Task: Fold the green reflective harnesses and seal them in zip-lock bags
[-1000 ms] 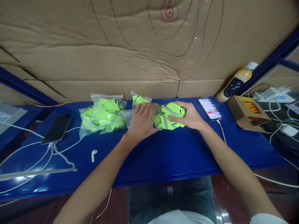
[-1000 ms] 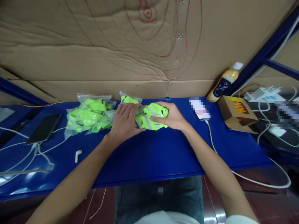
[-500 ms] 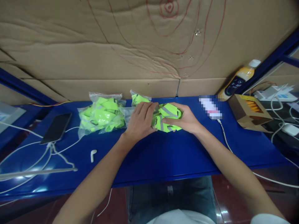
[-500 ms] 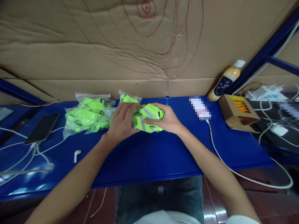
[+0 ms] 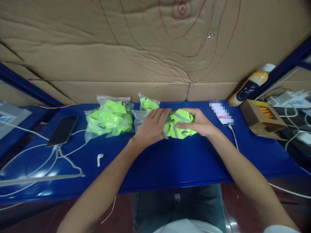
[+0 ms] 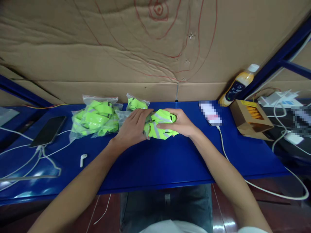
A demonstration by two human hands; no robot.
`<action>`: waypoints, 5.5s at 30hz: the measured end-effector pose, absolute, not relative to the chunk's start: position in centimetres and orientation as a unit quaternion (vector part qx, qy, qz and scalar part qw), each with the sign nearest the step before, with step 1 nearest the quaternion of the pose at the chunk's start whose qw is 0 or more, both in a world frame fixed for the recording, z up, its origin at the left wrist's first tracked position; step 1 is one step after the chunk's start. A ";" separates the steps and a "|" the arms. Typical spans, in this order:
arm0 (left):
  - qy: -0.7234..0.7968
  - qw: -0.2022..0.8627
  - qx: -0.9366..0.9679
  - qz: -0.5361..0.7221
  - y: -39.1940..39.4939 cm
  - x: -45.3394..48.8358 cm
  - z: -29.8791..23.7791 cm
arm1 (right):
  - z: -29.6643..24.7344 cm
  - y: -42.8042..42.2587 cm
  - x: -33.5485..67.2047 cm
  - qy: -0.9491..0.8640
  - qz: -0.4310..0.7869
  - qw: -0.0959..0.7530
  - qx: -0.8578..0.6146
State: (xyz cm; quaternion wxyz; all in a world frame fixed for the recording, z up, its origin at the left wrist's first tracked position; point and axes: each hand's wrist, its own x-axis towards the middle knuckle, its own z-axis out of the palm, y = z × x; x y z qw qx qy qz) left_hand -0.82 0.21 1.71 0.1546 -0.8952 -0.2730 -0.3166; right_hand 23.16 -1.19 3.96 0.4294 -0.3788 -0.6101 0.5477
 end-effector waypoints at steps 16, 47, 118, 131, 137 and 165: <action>-0.332 0.127 -0.893 -0.277 0.2 -1.1 2.5 | 4.4 -0.5 23.3 -0.413 0.687 0.404 -0.440; -0.293 0.122 -0.888 -0.333 -0.2 -0.5 1.2 | 2.4 -1.3 21.9 -0.391 0.674 0.559 -0.283; -0.297 -0.025 -0.924 -0.240 0.1 -0.9 0.8 | 3.6 -0.9 23.0 -0.656 0.503 0.394 -0.401; -0.361 0.027 -0.885 -0.294 0.4 -0.5 0.3 | 2.8 -0.5 22.9 -0.526 0.593 0.451 -0.411; -0.336 -0.018 -0.859 -0.385 0.3 -0.3 -0.2 | 3.3 -0.5 23.2 -0.536 0.579 0.449 -0.419; -0.315 0.122 -0.882 -0.327 0.0 0.3 0.1 | 2.8 -2.8 19.7 -0.717 0.121 0.499 -0.471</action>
